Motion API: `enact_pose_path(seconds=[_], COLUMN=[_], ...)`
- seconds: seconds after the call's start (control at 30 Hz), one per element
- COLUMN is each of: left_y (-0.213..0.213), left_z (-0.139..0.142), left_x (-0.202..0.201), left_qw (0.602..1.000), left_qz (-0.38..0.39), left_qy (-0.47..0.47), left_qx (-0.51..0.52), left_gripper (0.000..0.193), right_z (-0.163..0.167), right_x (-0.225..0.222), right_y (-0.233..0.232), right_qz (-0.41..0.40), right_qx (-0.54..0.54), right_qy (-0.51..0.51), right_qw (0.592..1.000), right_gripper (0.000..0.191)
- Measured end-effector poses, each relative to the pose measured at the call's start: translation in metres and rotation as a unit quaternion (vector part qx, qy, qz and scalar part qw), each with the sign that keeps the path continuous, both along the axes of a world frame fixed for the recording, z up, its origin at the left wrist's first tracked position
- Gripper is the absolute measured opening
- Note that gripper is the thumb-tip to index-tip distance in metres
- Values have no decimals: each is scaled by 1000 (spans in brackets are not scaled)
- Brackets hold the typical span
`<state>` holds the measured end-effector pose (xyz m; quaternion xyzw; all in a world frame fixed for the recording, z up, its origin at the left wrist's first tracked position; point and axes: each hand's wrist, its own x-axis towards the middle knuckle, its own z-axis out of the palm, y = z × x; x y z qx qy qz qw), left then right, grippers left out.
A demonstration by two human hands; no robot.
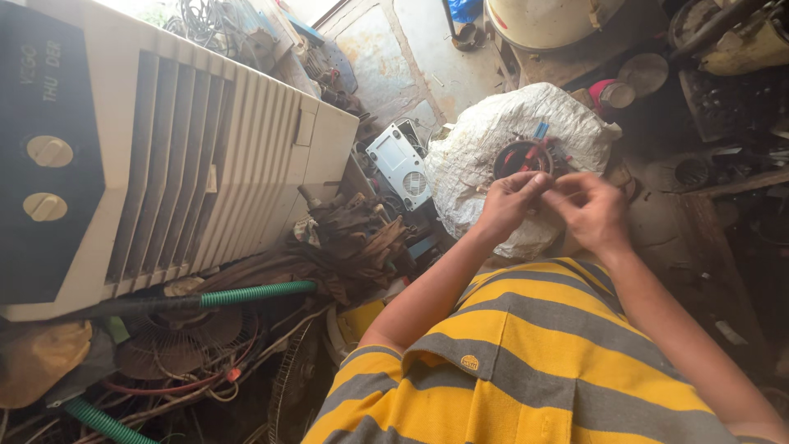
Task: The person uses a hammer and metal rod to strike a circular electrical component, then uses pliers to cut and pull out copper wires. The person repeatedly strikes the component and removes wire sections, working over a white sack in a cluttered workshop.
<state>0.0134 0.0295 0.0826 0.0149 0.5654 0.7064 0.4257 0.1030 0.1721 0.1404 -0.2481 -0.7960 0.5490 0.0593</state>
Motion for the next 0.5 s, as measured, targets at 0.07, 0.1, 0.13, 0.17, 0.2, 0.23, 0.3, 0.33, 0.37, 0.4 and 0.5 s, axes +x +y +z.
enact_pose_path(seconds=[0.07,0.1,0.13,0.17,0.2,0.23,0.3,0.33,0.37,0.4,0.5], left_y=[0,-1,-2,-3,-3,-3,0,1,3,4,3], left_z=[2,3,5,6,6,6,6,5,5,5,8], left_x=[3,5,7,8,9,11,13,14,14,15,10], left_qw=[995,990,986,982,976,981,989,994,998,999,997], left_qz=[-24,-36,-49,-64,-79,-76,-67,-52,-37,-21,-45], left_qy=[73,108,128,150,174,158,123,89,57,23,48], left_qx=[-55,-84,-92,-99,-105,-86,-50,-31,-11,9,-30], left_gripper=[32,33,33,33,34,33,33,33,32,32,31], right_z=[9,13,16,18,19,19,15,12,9,5,-4], right_x=[2,3,2,2,2,1,0,0,0,1,3], right_y=[4,6,7,9,11,12,13,13,13,12,12], right_qz=[-40,-59,-54,-50,-46,-53,-62,-58,-54,-49,-31], right_qx=[-12,-20,-14,-7,1,-16,-53,-61,-68,-76,-45], right_qy=[82,121,125,131,140,133,118,113,110,104,78], right_qw=[996,991,991,990,989,990,990,990,990,990,995], right_gripper=[32,37,32,27,22,20,18,17,16,16,13])
